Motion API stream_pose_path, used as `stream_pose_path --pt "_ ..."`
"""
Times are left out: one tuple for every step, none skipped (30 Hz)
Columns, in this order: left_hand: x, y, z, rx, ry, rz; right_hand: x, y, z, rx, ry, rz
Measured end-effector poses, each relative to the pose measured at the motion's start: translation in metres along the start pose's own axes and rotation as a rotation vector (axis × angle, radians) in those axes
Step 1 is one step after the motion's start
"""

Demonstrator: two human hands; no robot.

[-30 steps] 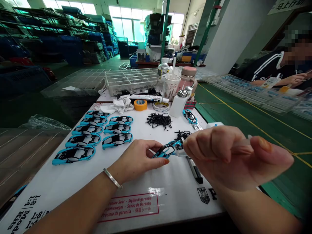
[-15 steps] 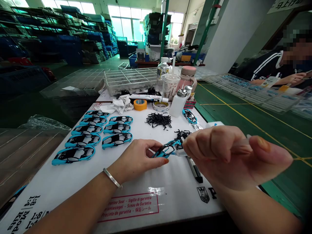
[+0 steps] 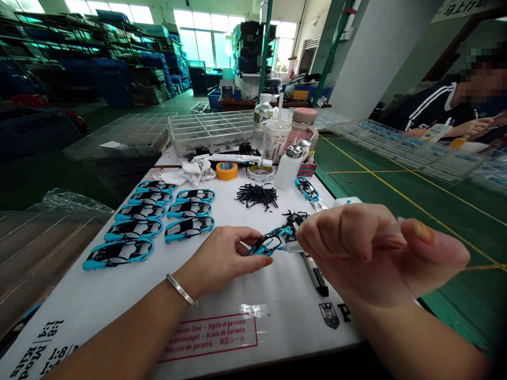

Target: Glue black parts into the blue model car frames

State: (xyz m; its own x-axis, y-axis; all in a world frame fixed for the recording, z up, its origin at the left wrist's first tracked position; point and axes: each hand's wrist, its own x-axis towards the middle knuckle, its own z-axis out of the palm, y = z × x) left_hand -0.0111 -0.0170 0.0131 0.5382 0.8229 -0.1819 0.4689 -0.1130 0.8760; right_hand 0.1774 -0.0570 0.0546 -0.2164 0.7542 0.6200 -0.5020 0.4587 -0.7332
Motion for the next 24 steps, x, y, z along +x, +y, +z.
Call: stream_pose_path --pt "0.0002 0.0004 -0.0001 -0.005 -0.003 0.001 0.0002 -0.0006 -0.0005 -0.005 -0.004 0.000" --pt "0.0003 0.0007 -0.0002 -0.007 -0.006 0.001 0.0004 -0.0013 -0.0010 -0.009 -0.005 0.003" --pt "0.0003 0.0009 -0.0003 -0.008 -0.009 0.000 0.0007 -0.0020 -0.0014 -0.011 -0.002 0.006" --pt "0.0002 0.0010 -0.0004 -0.005 -0.011 -0.002 0.0009 -0.0025 -0.0018 -0.014 0.002 0.006" --pt "0.0000 0.0011 -0.0005 -0.003 -0.013 -0.005 0.0012 -0.0029 -0.0020 -0.015 0.006 0.004" --pt "-0.0002 0.0011 -0.0006 -0.002 -0.014 -0.009 0.0013 -0.0032 -0.0020 -0.015 0.010 0.000" --pt "-0.0005 0.0011 -0.0007 -0.003 -0.017 -0.012 0.0014 -0.0034 -0.0020 -0.012 0.011 -0.005" --pt "-0.0008 0.0012 -0.0008 -0.006 -0.023 -0.014 0.0015 -0.0034 -0.0019 -0.010 0.011 -0.010" --pt "-0.0010 0.0013 -0.0010 -0.012 -0.028 -0.015 0.0014 -0.0034 -0.0017 -0.007 0.012 -0.015" --pt "-0.0012 0.0015 -0.0011 -0.016 -0.032 -0.016 0.0013 -0.0033 -0.0015 -0.008 0.024 -0.010" --pt "-0.0012 0.0017 -0.0013 -0.020 -0.036 -0.016 0.0012 -0.0033 -0.0013 -0.009 0.035 -0.004" --pt "-0.0012 0.0019 -0.0014 -0.022 -0.039 -0.017 0.0011 -0.0032 -0.0012 -0.012 0.043 -0.001" --pt "-0.0011 0.0022 -0.0016 -0.023 -0.041 -0.018 0.0011 -0.0030 -0.0011 -0.013 0.047 -0.002" --pt "-0.0009 0.0023 -0.0017 -0.023 -0.042 -0.018 0.0011 -0.0029 -0.0011 -0.012 0.044 -0.007" --pt "-0.0007 0.0024 -0.0017 -0.023 -0.042 -0.018 0.0012 -0.0027 -0.0012 -0.009 0.039 -0.013" --pt "-0.0005 0.0025 -0.0017 -0.022 -0.041 -0.018 0.0014 -0.0025 -0.0013 -0.005 0.031 -0.023" --pt "-0.0003 0.0025 -0.0017 -0.021 -0.039 -0.018 0.0015 -0.0024 -0.0015 -0.002 0.024 -0.031" --pt "-0.0001 0.0026 -0.0017 -0.019 -0.037 -0.020 0.0016 -0.0024 -0.0016 -0.002 0.028 -0.031" --pt "0.0000 0.0027 -0.0017 -0.018 -0.036 -0.020 0.0015 -0.0024 -0.0017 -0.003 0.028 -0.029" --pt "-0.0001 0.0028 -0.0017 -0.017 -0.036 -0.021 0.0013 -0.0025 -0.0018 -0.002 0.025 -0.027" --pt "-0.0002 0.0030 -0.0017 -0.016 -0.035 -0.021 0.0009 -0.0027 -0.0019 -0.004 0.032 -0.016" --pt "-0.0004 0.0031 -0.0017 -0.013 -0.034 -0.019 0.0004 -0.0030 -0.0021 -0.007 0.046 0.001" --pt "-0.0006 0.0031 -0.0018 -0.011 -0.030 -0.019 -0.0002 -0.0033 -0.0022 -0.009 0.057 0.017" --pt "-0.0008 0.0032 -0.0018 -0.008 -0.027 -0.020 -0.0008 -0.0036 -0.0024 -0.009 0.066 0.027"
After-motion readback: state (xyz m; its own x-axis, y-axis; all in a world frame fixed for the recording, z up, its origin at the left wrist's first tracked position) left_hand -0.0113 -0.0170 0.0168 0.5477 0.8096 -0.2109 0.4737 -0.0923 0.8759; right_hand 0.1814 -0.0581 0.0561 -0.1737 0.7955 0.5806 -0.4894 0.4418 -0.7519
